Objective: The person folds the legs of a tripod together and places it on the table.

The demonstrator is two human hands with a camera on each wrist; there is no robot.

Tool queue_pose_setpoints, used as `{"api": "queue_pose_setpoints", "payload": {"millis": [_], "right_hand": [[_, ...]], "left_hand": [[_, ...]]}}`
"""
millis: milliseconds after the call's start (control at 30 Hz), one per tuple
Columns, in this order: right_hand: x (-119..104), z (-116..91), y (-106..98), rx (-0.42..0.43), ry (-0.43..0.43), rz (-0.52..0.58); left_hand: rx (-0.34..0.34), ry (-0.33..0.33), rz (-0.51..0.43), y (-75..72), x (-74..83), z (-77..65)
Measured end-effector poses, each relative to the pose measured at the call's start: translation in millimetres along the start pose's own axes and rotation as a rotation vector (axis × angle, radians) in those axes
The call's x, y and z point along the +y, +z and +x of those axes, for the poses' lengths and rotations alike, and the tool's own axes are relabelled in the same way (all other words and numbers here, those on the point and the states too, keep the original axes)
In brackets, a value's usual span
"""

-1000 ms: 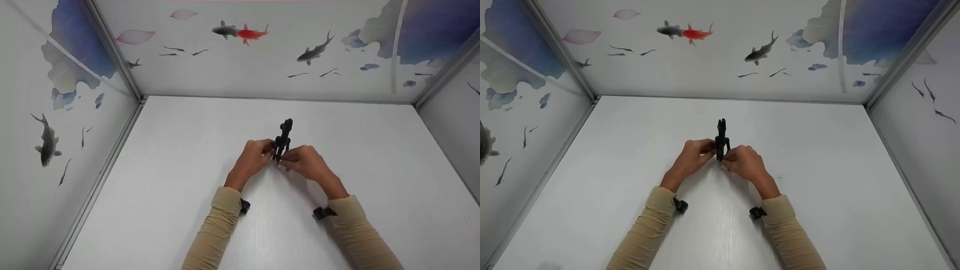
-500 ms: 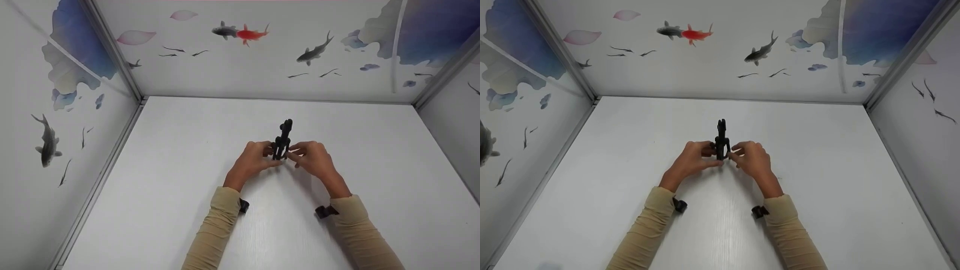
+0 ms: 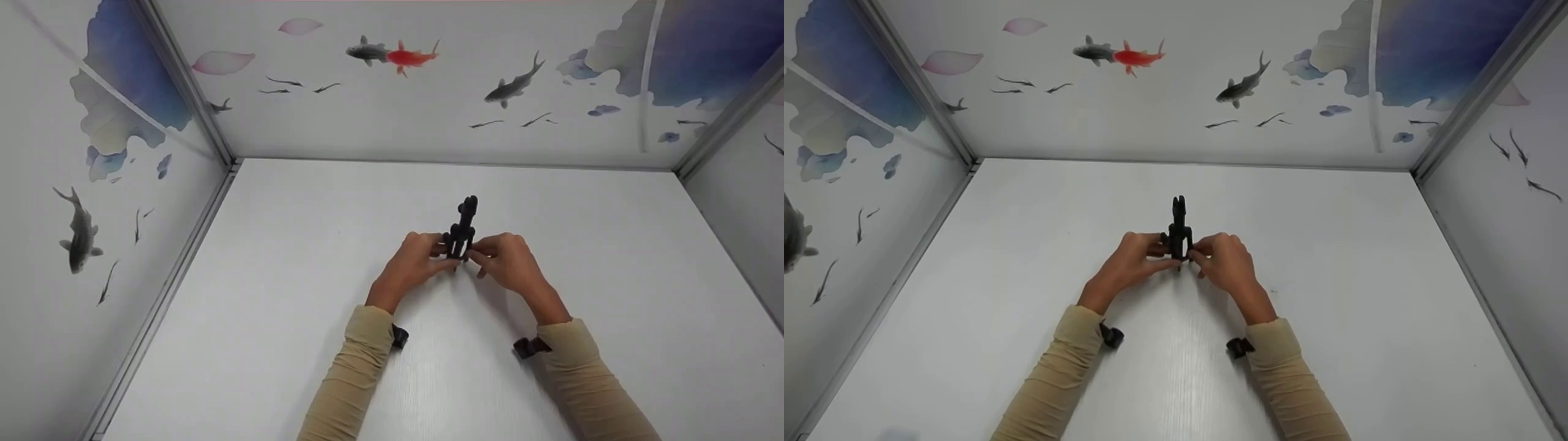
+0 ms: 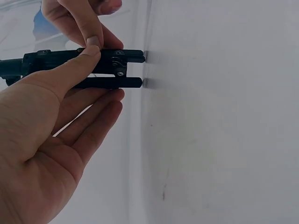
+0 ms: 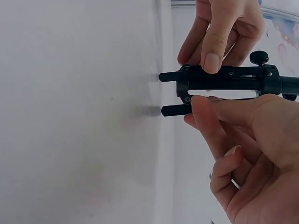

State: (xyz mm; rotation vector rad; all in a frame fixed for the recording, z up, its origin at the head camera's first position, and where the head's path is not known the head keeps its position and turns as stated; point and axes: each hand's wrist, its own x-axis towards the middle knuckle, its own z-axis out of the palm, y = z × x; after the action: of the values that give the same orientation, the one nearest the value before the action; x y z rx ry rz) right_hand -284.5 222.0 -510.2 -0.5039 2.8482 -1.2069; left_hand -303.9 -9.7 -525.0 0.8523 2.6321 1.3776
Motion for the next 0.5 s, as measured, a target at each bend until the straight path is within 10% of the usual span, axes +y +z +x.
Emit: {"api": "queue_pose_setpoints", "payload": {"millis": [500], "right_hand": [[2.4, 0.7, 1.7, -0.028, 0.019, 0.056]], "left_hand": [[-0.006, -0.022, 0.024, 0.3, 1.2, 1.1]]}}
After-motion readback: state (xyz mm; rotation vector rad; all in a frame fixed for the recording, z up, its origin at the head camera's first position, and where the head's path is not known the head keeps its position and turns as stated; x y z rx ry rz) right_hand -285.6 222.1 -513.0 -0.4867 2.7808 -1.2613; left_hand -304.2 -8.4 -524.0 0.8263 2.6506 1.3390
